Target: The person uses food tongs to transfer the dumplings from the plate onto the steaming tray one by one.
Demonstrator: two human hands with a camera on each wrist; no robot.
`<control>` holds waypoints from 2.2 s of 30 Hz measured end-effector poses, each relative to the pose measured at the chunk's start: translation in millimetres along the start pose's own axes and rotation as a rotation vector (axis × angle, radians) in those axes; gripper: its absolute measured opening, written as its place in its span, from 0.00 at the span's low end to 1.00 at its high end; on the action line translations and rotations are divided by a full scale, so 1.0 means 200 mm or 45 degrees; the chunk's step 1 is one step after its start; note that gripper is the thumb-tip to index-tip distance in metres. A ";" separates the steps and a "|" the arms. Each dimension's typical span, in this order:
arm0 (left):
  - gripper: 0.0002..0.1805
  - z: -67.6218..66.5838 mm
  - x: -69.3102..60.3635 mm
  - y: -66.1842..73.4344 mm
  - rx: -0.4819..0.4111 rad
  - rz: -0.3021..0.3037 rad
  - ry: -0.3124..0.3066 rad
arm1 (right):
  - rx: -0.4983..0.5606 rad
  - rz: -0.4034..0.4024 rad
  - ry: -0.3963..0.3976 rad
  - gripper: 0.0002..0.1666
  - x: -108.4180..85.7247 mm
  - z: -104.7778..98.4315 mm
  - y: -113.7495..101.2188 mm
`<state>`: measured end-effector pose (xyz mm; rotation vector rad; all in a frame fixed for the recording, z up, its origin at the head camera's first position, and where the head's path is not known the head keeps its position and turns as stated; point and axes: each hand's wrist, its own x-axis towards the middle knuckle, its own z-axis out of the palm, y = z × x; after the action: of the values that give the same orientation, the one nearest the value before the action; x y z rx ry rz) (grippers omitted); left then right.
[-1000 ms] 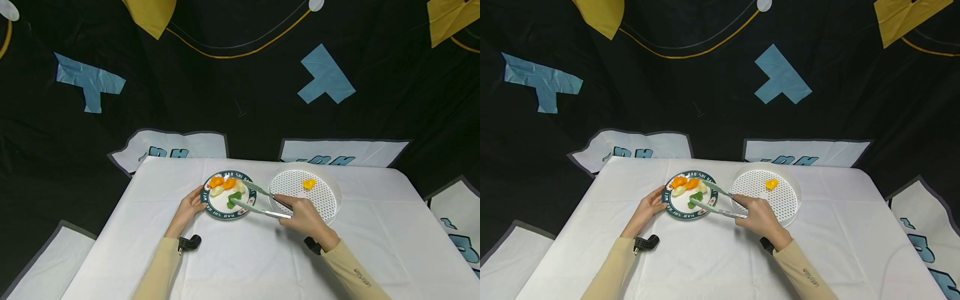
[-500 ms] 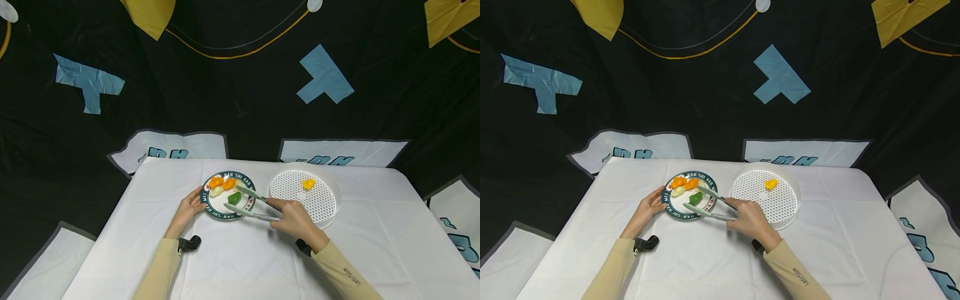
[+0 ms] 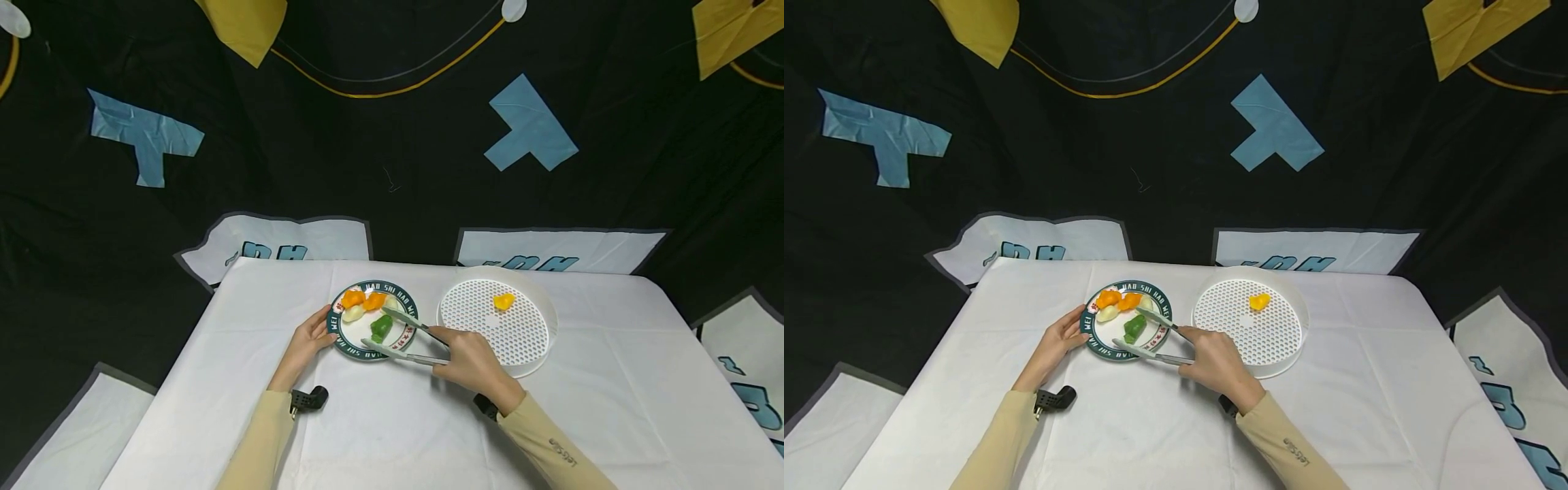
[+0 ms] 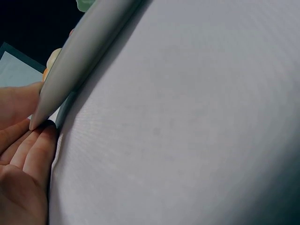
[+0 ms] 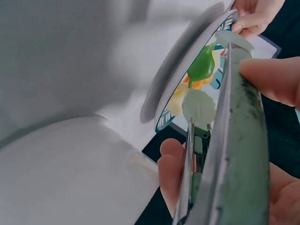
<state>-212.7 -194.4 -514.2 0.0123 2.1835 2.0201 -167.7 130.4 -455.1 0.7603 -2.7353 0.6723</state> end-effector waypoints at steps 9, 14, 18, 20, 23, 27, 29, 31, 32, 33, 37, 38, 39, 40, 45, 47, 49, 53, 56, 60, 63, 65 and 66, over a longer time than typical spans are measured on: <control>0.38 0.00 0.00 0.01 -0.002 -0.007 0.004 | 0.015 0.014 -0.068 0.30 0.02 0.02 0.00; 0.38 0.00 -0.01 0.01 0.000 -0.006 0.003 | 0.075 0.028 -0.106 0.29 0.02 0.03 0.00; 0.38 0.00 0.00 0.01 -0.002 -0.005 0.003 | 0.106 0.009 -0.093 0.28 0.02 0.03 0.01; 0.38 0.00 0.00 0.00 -0.012 -0.005 0.004 | 0.118 0.005 -0.088 0.28 0.01 0.03 0.01; 0.38 0.01 0.00 0.00 -0.028 -0.003 0.003 | 0.131 0.006 -0.081 0.28 0.00 0.02 0.01; 0.39 0.01 -0.01 0.00 -0.051 0.008 -0.005 | 0.149 0.005 -0.076 0.28 0.00 0.02 0.01; 0.39 0.01 -0.01 0.00 -0.051 0.010 -0.007 | 0.162 -0.001 -0.065 0.28 0.00 0.02 0.02; 0.39 0.01 0.00 0.00 -0.039 -0.002 0.004 | 0.170 -0.010 -0.050 0.28 0.00 0.01 0.02; 0.39 0.01 0.00 0.00 -0.033 -0.003 0.008 | 0.172 -0.014 -0.043 0.28 -0.01 0.01 0.02; 0.39 0.01 0.00 -0.01 -0.026 -0.006 0.012 | 0.174 -0.020 -0.034 0.28 -0.01 0.01 0.02; 0.38 0.00 0.00 -0.01 -0.007 -0.006 0.016 | 0.165 -0.036 -0.003 0.28 -0.01 -0.01 0.04; 0.38 0.00 0.00 -0.01 -0.004 -0.004 0.014 | 0.168 -0.037 0.001 0.28 -0.01 -0.02 0.04; 0.38 0.00 0.00 -0.01 -0.005 -0.006 0.015 | 0.168 -0.041 0.007 0.28 -0.01 -0.02 0.05; 0.38 0.00 0.00 0.00 -0.006 -0.009 0.016 | 0.171 -0.046 0.012 0.28 -0.01 -0.02 0.05; 0.38 0.00 0.00 0.00 -0.036 0.000 0.010 | 0.185 -0.058 0.022 0.28 0.00 -0.05 0.06; 0.38 0.00 0.00 0.00 -0.041 0.007 0.005 | 0.184 -0.056 0.023 0.28 0.00 -0.05 0.06; 0.38 0.00 0.00 0.00 -0.045 0.008 0.004 | 0.187 -0.049 0.021 0.28 0.00 -0.06 0.06; 0.38 0.01 -0.01 0.01 -0.032 0.001 0.007 | 0.181 -0.049 0.031 0.28 -0.01 -0.08 0.06; 0.38 0.01 -0.01 0.01 -0.032 -0.007 0.010 | 0.182 -0.049 0.040 0.27 -0.01 -0.10 0.07; 0.39 0.01 0.00 0.00 -0.041 -0.015 0.008 | 0.198 -0.028 0.042 0.27 -0.02 -0.14 0.08; 0.39 0.01 0.00 0.00 -0.052 -0.012 0.003 | 0.196 -0.010 0.058 0.26 -0.03 -0.16 0.10; 0.39 0.01 0.00 0.00 -0.058 -0.009 0.002 | 0.188 -0.004 0.081 0.25 -0.04 -0.18 0.12; 0.39 0.01 0.00 0.00 -0.056 -0.009 0.001 | 0.187 0.000 0.092 0.25 -0.04 -0.19 0.13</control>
<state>-212.1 -193.4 -514.4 -0.0014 2.1360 2.0645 -171.7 172.3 -434.7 0.7517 -2.6431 0.8906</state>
